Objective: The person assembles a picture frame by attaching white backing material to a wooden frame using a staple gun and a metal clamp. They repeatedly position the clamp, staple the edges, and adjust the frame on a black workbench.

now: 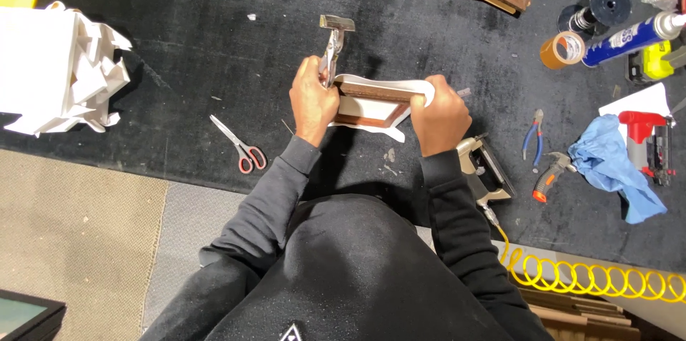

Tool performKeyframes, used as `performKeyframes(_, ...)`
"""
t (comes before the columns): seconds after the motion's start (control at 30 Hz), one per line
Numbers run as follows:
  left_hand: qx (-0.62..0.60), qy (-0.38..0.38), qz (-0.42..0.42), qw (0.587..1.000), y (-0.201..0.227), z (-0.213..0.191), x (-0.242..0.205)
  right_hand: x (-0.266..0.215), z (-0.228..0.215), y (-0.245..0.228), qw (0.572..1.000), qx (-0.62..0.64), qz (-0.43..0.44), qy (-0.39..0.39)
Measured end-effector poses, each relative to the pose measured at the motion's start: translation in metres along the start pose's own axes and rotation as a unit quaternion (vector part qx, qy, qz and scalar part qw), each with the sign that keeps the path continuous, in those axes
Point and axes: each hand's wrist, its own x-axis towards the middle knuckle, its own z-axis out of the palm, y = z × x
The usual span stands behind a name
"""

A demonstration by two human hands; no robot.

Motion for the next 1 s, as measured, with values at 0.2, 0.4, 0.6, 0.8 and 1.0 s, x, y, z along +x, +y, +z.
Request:
performKeyframes(0.2,-0.027,0.003,0.010,1.000,-0.008,0.001,0.000,-0.004,0.021,0.010,0.994,0.098,-0.019,0.035)
performKeyframes(0.4,-0.060,0.002,0.030,0.998,-0.012,-0.006,0.000,-0.008,0.020,0.008,0.993,0.104,-0.033,0.055)
performKeyframes(0.6,-0.024,0.014,0.074,0.997,-0.016,-0.007,-0.001,0.000,0.019,0.015,0.977,0.151,-0.141,0.057)
performKeyframes(0.8,-0.218,0.049,0.056,0.973,-0.041,0.002,-0.003,-0.011,0.033,0.035,0.929,0.352,-0.109,0.010)
performKeyframes(1.0,-0.306,-0.099,0.004,0.947,-0.046,-0.051,-0.064,-0.021,0.040,0.027,0.927,0.365,-0.073,0.030)
